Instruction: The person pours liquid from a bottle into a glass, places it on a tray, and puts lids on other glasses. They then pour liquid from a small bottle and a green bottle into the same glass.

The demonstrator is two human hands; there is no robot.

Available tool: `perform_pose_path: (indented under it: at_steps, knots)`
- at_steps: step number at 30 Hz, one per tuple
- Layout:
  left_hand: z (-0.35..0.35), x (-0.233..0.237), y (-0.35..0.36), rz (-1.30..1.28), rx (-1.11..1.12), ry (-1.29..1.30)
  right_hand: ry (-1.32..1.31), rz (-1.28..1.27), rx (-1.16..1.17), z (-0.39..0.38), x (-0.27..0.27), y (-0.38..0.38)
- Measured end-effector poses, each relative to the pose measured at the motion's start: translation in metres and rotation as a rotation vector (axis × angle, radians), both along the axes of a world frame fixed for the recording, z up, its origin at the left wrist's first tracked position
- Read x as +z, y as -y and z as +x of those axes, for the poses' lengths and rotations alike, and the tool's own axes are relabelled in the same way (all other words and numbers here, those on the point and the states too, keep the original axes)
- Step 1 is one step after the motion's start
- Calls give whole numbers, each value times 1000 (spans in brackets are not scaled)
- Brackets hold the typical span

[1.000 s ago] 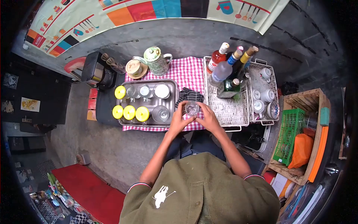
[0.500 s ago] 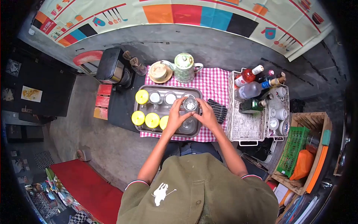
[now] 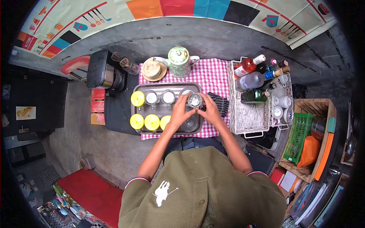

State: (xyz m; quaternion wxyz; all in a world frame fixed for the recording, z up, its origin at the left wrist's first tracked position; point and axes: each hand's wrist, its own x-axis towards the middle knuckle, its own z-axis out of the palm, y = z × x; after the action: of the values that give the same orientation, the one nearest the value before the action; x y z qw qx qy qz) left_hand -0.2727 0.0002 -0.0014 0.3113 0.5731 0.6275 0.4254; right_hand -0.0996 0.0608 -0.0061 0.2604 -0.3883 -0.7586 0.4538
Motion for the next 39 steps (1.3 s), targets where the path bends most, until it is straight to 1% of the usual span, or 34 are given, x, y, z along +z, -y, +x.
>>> perform_pose_path:
  at_steps: [1, 2, 5, 7, 9, 10, 14, 17, 18, 21, 22, 25, 29, 30, 33, 37, 39]
  knots:
    - [2, 0, -1, 7, -5, 0, 4, 13, 4, 3, -2, -1]
    - [5, 0, -2, 15, -10, 1, 3, -40, 16, 7, -5, -2]
    - [8, 8, -6, 16, 14, 15, 12, 52, 56, 11, -2, -11]
    - [5, 11, -10, 47, 48, 7, -8, 56, 73, 5, 6, -19]
    - [-3, 15, -12, 28, 83, 29, 15, 31, 99, -6, 15, -27]
    - [-8, 10, -14, 82, 108, 9, 11, 58, 112, -13, 16, -30]
    - [-36, 9, -18, 132, 204, -7, -41, 173, 164, -52, 0, -46]
    - [-65, 5, -23, 112, 264, -10, -43, 16, 166, -87, -10, -54]
    - [-76, 4, -26, 111, 284, -78, -55, 26, 158, -100, -14, -56]
    - [-103, 1, -33, 68, 311, -33, -93, 84, 136, -133, -30, -65]
    - [-112, 0, -37, 38, 300, -9, -126, 17, 137, -142, -31, -67]
    - [-135, -7, -49, 54, 319, -31, -169, 50, 129, -168, -38, -75]
    - [-161, -24, -57, -1, 340, 90, -127, 1, 116, -186, -37, -75]
    - [-166, -29, -58, 37, 337, 106, -120, 63, 133, -189, -49, -77]
    - [-179, -42, -65, 36, 345, 157, -131, 5, 129, -200, -59, -74]
    - [-190, -50, -72, 61, 370, 36, -123, -95, 131, -208, -63, -75]
    - [-192, -52, -76, 50, 385, 72, -98, -109, 148, -210, -64, -79]
